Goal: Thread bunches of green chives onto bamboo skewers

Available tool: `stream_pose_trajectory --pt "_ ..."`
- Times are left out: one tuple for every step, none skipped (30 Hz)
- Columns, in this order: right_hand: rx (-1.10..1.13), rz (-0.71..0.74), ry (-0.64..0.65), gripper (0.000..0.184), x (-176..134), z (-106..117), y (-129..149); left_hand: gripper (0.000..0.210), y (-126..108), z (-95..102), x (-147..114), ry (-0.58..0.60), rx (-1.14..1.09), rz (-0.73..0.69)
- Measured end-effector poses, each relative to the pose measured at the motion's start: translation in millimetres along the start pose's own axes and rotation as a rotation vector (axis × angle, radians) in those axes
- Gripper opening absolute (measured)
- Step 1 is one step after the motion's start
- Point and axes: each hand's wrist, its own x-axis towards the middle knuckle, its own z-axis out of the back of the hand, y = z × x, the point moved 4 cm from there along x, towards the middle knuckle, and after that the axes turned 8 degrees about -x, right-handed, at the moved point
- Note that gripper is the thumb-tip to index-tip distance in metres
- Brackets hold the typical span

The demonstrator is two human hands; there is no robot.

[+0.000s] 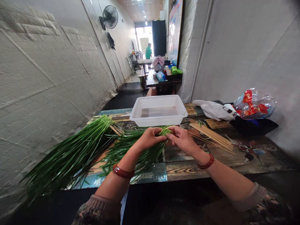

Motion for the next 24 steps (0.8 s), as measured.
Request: stream_pose_trajectory --pt "0.022 -0.025 -0.013 0.024 -0.3 0.8 -4.5 0.033 1.9 1.4 0.2 0.027 0.026 0.009" --pt "0.046 -0.059 -0.024 0.025 -0.8 1.3 -9.5 0.033 5.2 3.9 -0.2 0.051 0.055 0.026" --pt "0.078 -0.100 -0.038 0.027 -1.4 1.5 -15.1 0.032 9.9 7.3 -1.1 0.070 0.089 0.053" --pt "0.122 -0.143 -0.056 0.030 -2.0 1.2 -21.0 0.032 15.9 11.3 -2.3 0.082 0.121 0.087" --pt "0.177 -0.182 -0.075 0.032 -2.6 0.5 -26.7 0.032 22.6 15.4 -3.5 0.091 0.143 0.123" --pt "0.233 -0.211 -0.093 0.033 -2.9 -0.7 -31.8 0.033 29.6 19.1 -4.6 0.100 0.152 0.154" --pt "0.286 -0.226 -0.111 0.034 -2.9 -2.0 -36.2 0.035 36.0 22.2 -5.2 0.108 0.154 0.177" --pt "0.333 -0.232 -0.126 0.035 -2.6 -3.4 -39.9 0.036 41.4 24.6 -5.4 0.115 0.153 0.191" --pt "0.369 -0.232 -0.132 0.035 -2.2 -4.8 -42.8 0.036 45.2 26.3 -5.2 0.120 0.155 0.199" --pt "0.394 -0.229 -0.133 0.036 -1.7 -6.0 -45.0 0.036 46.9 27.4 -4.7 0.122 0.165 0.201" --pt "0.407 -0.226 -0.128 0.036 -1.5 -7.0 -46.6 0.035 46.5 28.3 -4.0 0.121 0.190 0.200" --pt "0.409 -0.227 -0.119 0.036 -1.5 -7.9 -47.5 0.033 43.6 29.0 -3.4 0.119 0.226 0.197" --pt "0.404 -0.233 -0.109 0.037 -2.0 -8.6 -47.7 0.032 38.6 29.6 -3.1 0.119 0.272 0.198" --pt "0.399 -0.242 -0.100 0.037 -3.0 -9.3 -47.2 0.031 31.5 30.3 -3.0 0.121 0.321 0.201" --pt "0.399 -0.250 -0.098 0.038 -4.4 -9.9 -45.9 0.029 23.0 31.1 -3.4 0.126 0.369 0.208" --pt "0.407 -0.253 -0.099 0.038 -6.0 -10.6 -43.6 0.029 13.6 32.2 -3.9 0.135 0.415 0.216" --pt "0.426 -0.251 -0.103 0.038 -7.7 -11.6 -40.8 0.028 4.0 33.5 -4.5 0.145 0.458 0.221" --pt "0.458 -0.247 -0.110 0.038 -9.6 -12.9 -37.8 0.028 -4.9 34.9 -5.0 0.155 0.503 0.219" --pt "0.498 -0.245 -0.112 0.037 -11.5 -14.9 -35.5 0.028 -12.3 36.3 -5.1 0.159 0.555 0.207" --pt "0.540 -0.254 -0.110 0.036 -13.4 -17.5 -34.5 0.029 -16.8 37.5 -4.9 0.160 0.606 0.192" --pt "0.579 -0.275 -0.102 0.034 -15.4 -20.7 -35.5 0.031 -17.7 38.3 -4.3 0.155 0.655 0.178" --pt "0.608 -0.308 -0.090 0.034 -17.6 -24.2 -38.7 0.032 -14.5 38.3 -3.6 0.146 0.698 0.170" --pt "0.624 -0.346 -0.076 0.034 -19.8 -27.7 -44.0 0.035 -7.4 37.4 -2.7 0.134 0.729 0.169" --pt "0.622 -0.385 -0.064 0.034 -22.1 -30.6 -51.3 0.036 3.0 35.8 -1.8 0.116 0.752 0.175"
